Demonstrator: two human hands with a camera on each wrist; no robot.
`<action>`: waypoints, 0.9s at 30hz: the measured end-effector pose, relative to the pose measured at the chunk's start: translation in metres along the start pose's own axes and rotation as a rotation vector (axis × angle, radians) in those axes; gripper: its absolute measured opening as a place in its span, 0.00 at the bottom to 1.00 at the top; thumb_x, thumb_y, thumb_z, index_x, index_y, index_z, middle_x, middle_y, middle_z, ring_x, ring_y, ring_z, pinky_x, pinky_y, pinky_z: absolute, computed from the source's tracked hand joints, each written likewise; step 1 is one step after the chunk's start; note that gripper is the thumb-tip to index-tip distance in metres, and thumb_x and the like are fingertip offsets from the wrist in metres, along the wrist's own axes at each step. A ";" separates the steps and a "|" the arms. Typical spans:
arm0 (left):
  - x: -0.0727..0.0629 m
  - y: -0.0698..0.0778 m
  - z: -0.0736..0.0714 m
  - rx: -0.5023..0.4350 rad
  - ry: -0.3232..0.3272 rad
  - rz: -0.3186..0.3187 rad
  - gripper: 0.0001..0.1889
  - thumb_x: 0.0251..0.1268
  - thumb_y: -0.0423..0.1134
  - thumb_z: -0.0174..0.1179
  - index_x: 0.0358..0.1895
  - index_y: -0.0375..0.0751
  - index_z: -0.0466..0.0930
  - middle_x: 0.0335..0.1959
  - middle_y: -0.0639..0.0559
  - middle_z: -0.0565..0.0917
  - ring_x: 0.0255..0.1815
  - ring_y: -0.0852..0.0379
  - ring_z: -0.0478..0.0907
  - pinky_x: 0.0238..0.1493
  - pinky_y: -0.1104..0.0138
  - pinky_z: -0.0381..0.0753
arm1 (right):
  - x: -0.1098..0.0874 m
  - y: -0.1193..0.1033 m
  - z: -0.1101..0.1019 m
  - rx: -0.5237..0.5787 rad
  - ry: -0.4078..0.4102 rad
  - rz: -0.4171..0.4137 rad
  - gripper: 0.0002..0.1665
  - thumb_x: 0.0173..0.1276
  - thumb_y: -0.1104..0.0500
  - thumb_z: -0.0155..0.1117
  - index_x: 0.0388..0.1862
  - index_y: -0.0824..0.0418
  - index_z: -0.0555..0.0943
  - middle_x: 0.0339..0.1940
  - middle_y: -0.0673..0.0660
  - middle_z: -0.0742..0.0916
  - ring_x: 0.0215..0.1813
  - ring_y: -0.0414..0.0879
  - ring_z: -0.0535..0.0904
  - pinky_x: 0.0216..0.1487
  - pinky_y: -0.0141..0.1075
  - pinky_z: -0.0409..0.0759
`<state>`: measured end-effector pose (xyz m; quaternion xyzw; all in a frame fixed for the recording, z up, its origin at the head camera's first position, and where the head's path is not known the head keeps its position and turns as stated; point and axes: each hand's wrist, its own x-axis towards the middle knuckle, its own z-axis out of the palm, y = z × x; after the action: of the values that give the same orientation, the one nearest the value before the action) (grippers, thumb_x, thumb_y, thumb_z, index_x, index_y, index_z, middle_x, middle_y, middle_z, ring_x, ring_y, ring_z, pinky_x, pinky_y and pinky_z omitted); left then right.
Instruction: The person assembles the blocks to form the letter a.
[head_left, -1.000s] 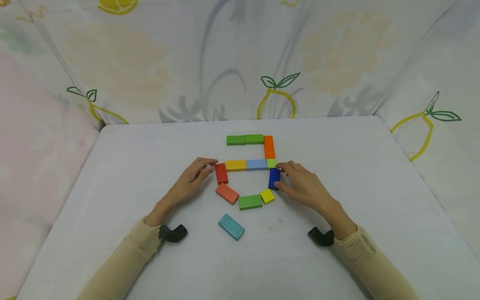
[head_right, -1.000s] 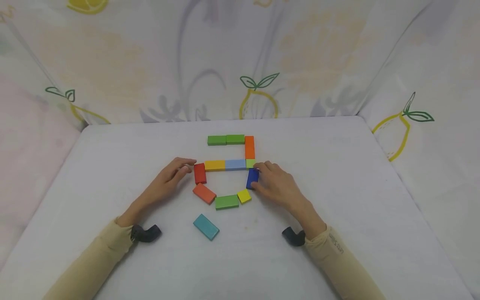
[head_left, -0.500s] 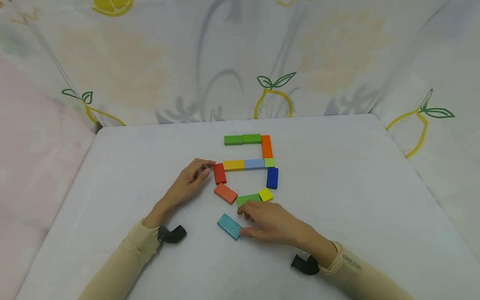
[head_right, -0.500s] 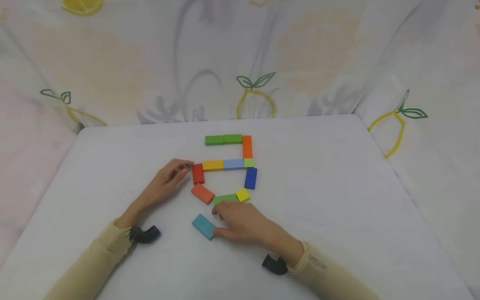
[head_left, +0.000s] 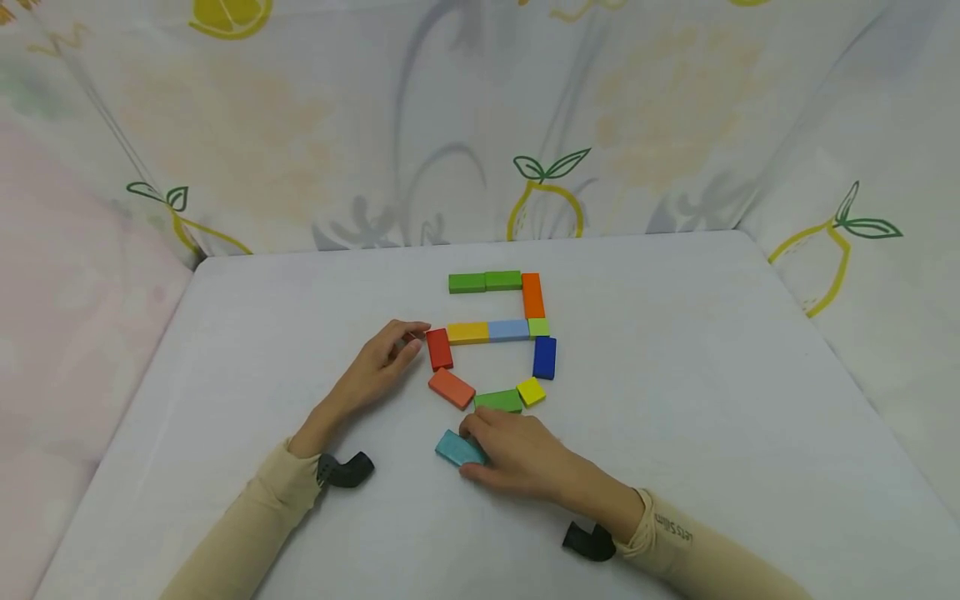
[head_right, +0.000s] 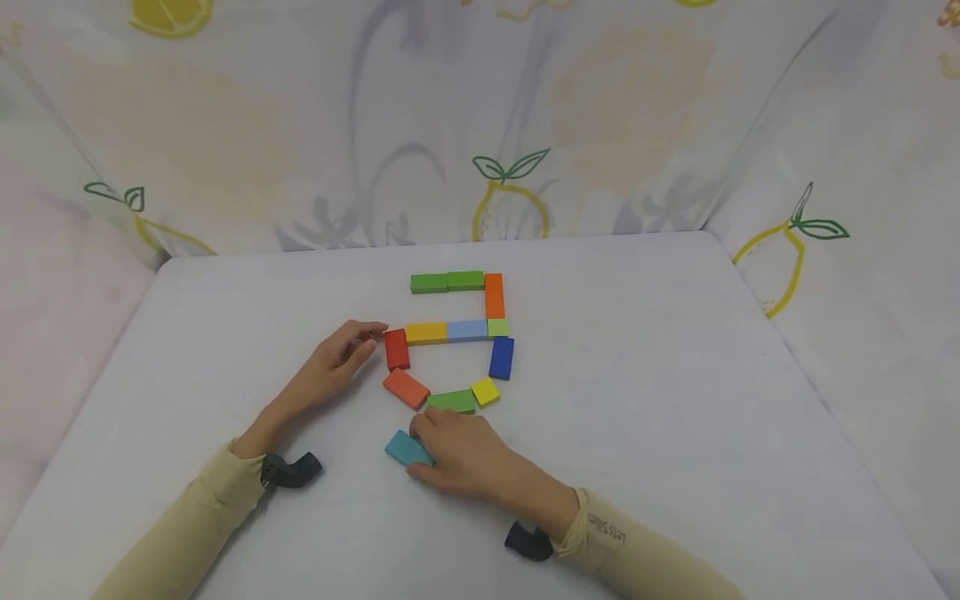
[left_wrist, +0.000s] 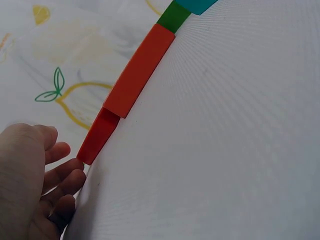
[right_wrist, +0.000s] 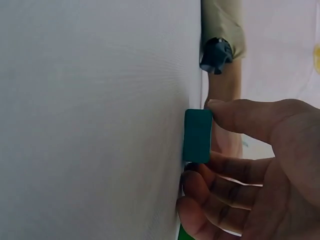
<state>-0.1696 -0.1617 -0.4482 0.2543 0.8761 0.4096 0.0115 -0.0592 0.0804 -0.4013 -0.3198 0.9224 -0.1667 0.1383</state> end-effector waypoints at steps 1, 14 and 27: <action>0.000 0.000 0.000 0.002 0.000 0.003 0.18 0.73 0.43 0.48 0.64 0.49 0.69 0.52 0.51 0.76 0.42 0.59 0.70 0.41 0.70 0.70 | 0.000 0.000 0.000 0.001 -0.004 0.000 0.22 0.62 0.44 0.65 0.51 0.54 0.77 0.40 0.47 0.80 0.35 0.35 0.73 0.35 0.24 0.74; 0.000 -0.002 0.000 -0.001 -0.002 -0.014 0.19 0.73 0.44 0.48 0.64 0.50 0.68 0.52 0.54 0.77 0.40 0.59 0.69 0.41 0.70 0.70 | -0.015 0.021 -0.018 0.047 -0.110 0.041 0.17 0.60 0.50 0.65 0.46 0.53 0.77 0.35 0.44 0.79 0.31 0.35 0.70 0.30 0.26 0.70; 0.001 -0.001 -0.001 -0.004 -0.004 -0.004 0.19 0.73 0.43 0.49 0.63 0.48 0.68 0.53 0.51 0.79 0.43 0.58 0.71 0.44 0.68 0.72 | -0.038 0.053 -0.044 0.088 -0.210 0.105 0.12 0.56 0.55 0.66 0.33 0.54 0.71 0.22 0.45 0.71 0.26 0.37 0.67 0.28 0.30 0.63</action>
<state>-0.1711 -0.1625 -0.4484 0.2535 0.8756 0.4109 0.0147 -0.0756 0.1534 -0.3765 -0.2802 0.9102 -0.1650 0.2564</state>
